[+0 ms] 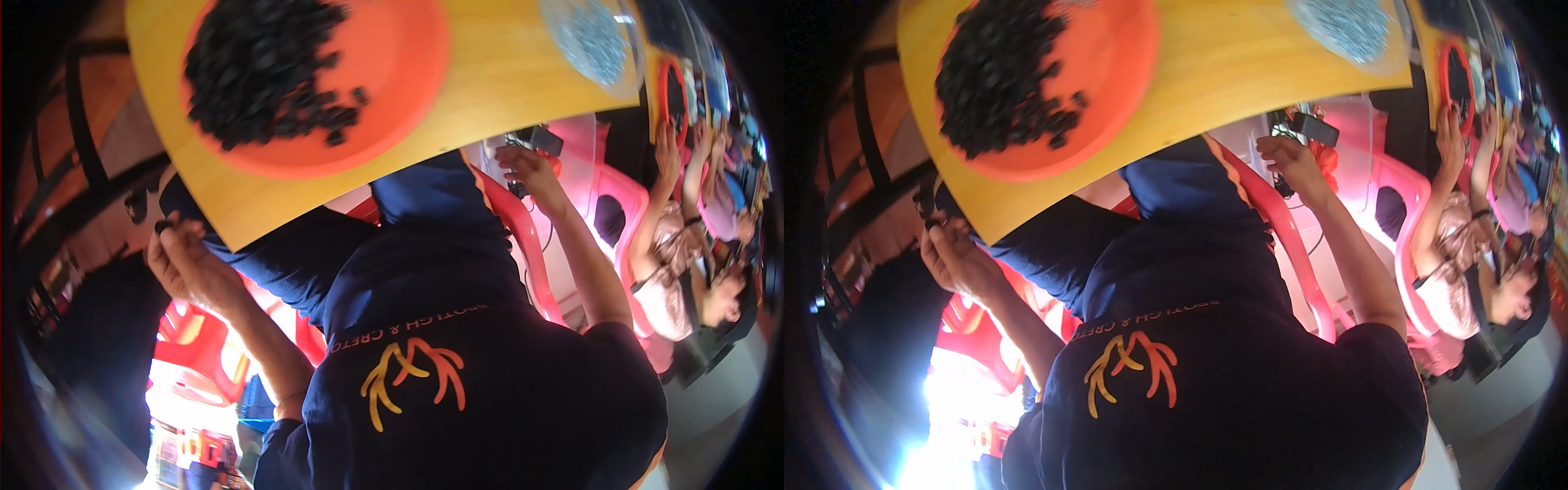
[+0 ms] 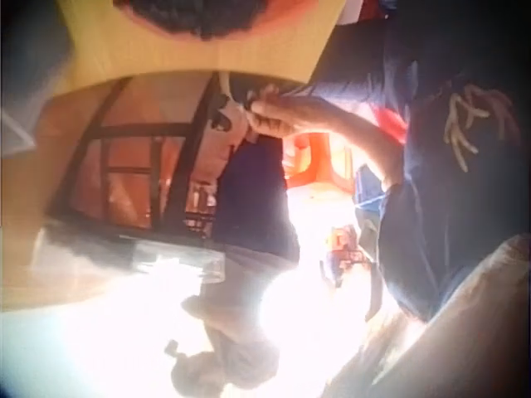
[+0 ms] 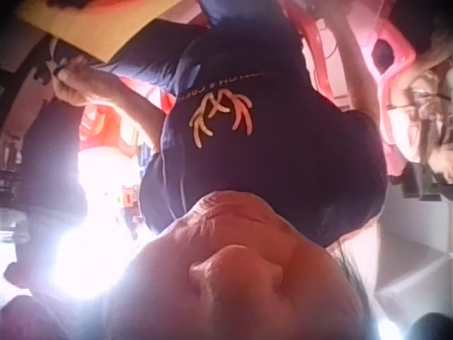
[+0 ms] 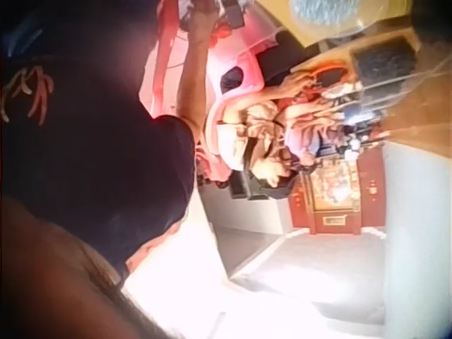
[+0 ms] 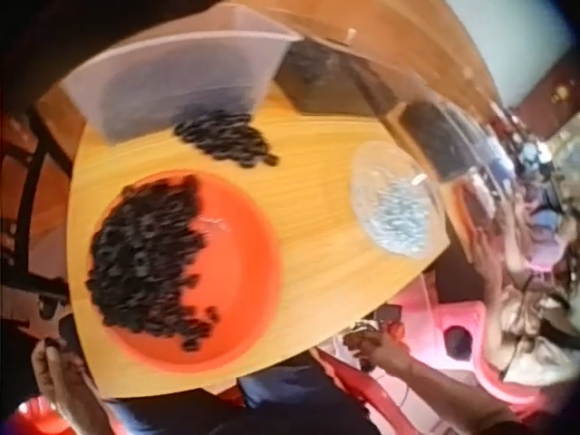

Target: The person assembles small parts by picking up springs and plastic pieces from plates and inserting the springs into the plastic pieces by hand, while rearranging trays of components on the table.

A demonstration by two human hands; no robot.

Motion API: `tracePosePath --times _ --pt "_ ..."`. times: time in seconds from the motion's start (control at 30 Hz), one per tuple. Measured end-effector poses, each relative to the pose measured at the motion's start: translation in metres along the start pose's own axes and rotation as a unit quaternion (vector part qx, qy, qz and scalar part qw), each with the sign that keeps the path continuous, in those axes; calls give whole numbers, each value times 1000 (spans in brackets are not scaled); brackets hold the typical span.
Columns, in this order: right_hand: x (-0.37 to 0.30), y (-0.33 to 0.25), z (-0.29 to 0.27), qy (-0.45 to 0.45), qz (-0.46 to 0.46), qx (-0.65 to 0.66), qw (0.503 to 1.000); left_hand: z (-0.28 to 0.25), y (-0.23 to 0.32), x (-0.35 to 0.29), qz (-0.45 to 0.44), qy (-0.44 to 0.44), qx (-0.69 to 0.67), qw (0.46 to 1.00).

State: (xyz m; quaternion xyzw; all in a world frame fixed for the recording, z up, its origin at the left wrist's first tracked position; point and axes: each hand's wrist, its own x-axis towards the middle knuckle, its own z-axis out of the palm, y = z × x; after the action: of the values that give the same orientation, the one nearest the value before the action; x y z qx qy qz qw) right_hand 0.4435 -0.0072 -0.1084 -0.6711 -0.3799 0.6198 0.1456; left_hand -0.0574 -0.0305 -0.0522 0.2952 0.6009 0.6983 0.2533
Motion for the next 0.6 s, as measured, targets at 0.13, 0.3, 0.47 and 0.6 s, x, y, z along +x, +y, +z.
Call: tracePosePath --times 0.13,0.3,0.47,0.6 --pt "-3 5 4 7 -1 35 999 13 14 7 -24 -35 2 999" --pt "-13 18 2 -104 11 98 990 40 31 5 -34 -48 74 996" --pt "-22 28 2 -120 0 138 983 45 40 11 -40 -37 139 989" --pt "-44 31 2 -107 77 167 977 48 44 12 -43 -50 205 976"
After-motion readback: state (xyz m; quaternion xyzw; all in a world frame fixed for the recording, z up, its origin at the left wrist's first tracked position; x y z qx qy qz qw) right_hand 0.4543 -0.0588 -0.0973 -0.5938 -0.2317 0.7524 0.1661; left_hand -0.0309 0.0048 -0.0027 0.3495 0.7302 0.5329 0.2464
